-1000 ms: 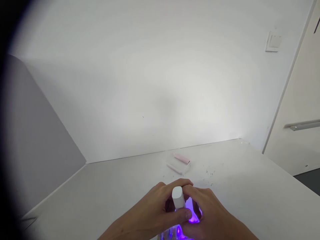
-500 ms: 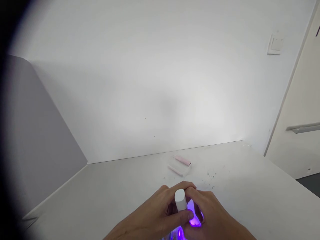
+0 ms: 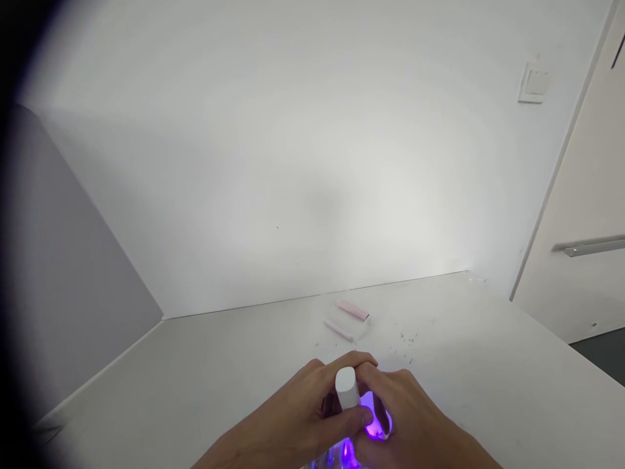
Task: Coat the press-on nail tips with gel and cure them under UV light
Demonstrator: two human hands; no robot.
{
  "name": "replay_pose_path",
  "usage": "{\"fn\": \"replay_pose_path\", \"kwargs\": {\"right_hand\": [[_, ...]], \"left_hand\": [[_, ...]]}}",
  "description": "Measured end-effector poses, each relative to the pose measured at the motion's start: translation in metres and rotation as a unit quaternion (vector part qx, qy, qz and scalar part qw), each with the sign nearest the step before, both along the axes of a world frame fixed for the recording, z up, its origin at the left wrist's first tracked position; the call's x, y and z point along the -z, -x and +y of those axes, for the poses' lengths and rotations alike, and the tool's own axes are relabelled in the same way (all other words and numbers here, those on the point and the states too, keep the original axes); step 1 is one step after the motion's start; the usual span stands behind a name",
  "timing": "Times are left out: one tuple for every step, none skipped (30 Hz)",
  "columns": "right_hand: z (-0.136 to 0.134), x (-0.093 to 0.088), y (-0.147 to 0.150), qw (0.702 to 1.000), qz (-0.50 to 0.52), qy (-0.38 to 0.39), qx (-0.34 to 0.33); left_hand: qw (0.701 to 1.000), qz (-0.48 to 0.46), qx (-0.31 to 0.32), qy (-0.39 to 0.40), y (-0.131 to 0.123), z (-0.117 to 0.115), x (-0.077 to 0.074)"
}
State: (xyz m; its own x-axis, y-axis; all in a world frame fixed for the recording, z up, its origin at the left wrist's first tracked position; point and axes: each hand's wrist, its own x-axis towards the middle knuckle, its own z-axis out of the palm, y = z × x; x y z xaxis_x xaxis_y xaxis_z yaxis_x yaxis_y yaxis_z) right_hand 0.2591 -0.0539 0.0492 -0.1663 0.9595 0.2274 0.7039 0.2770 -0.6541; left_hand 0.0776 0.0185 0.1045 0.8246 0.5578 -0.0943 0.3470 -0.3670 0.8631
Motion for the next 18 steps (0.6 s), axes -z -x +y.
{"fn": "replay_pose_path", "kwargs": {"right_hand": [[0.0,-0.001,0.001,1.0,-0.001,-0.001,-0.002],[-0.001,-0.002,0.001,1.0,-0.001,-0.004,-0.004],[0.0,-0.003,0.001,1.0,-0.002,-0.009,-0.006],[0.0,-0.002,0.001,1.0,-0.001,-0.014,-0.008],[0.001,-0.001,0.001,1.0,0.0,-0.021,-0.011],[0.002,0.001,0.001,0.999,0.003,-0.031,-0.019],[0.003,0.004,0.0,0.999,0.005,-0.043,-0.026],[0.004,0.007,-0.001,0.998,0.01,-0.058,-0.035],[0.005,0.011,-0.001,0.996,0.016,-0.072,-0.043],[0.006,0.014,-0.002,0.995,0.019,-0.087,-0.043],[0.007,0.017,-0.003,0.994,0.021,-0.101,-0.042],[0.007,0.02,-0.003,0.993,0.022,-0.113,-0.04],[0.007,0.021,-0.003,0.991,0.023,-0.124,-0.039],[0.007,0.021,-0.003,0.99,0.024,-0.132,-0.039],[0.006,0.02,-0.003,0.989,0.027,-0.139,-0.041],[0.006,0.018,-0.003,0.989,0.036,-0.139,-0.045],[0.006,0.016,-0.003,0.988,0.049,-0.135,-0.05],[0.006,0.013,-0.003,0.988,0.067,-0.127,-0.054]], "left_hand": [[1.0,0.0,-0.001,-0.002,0.0,0.001,0.001],[1.0,0.002,-0.001,0.0,0.0,0.002,0.002],[1.0,0.004,0.001,0.003,0.0,0.002,0.002],[1.0,0.006,0.003,0.007,-0.001,0.002,0.002],[1.0,0.008,0.004,0.009,-0.001,0.002,0.002],[1.0,0.008,0.005,0.009,-0.001,0.001,0.001],[1.0,0.007,0.005,0.006,0.0,0.0,0.0],[1.0,0.006,0.004,0.0,0.0,-0.001,-0.001],[1.0,0.005,0.004,-0.005,0.0,-0.002,-0.002],[1.0,0.008,0.005,-0.009,0.0,-0.003,-0.003],[1.0,0.014,0.005,-0.013,0.0,-0.003,-0.004],[1.0,0.021,0.004,-0.02,0.0,-0.003,-0.004],[0.999,0.032,0.002,-0.028,0.0,-0.003,-0.005],[0.998,0.045,-0.001,-0.037,0.0,-0.002,-0.005],[0.997,0.06,-0.002,-0.054,0.0,-0.001,-0.007],[0.994,0.077,-0.003,-0.081,0.002,-0.001,-0.009],[0.989,0.096,-0.005,-0.114,0.004,-0.001,-0.012],[0.98,0.116,-0.008,-0.16,0.008,-0.002,-0.016]]}}
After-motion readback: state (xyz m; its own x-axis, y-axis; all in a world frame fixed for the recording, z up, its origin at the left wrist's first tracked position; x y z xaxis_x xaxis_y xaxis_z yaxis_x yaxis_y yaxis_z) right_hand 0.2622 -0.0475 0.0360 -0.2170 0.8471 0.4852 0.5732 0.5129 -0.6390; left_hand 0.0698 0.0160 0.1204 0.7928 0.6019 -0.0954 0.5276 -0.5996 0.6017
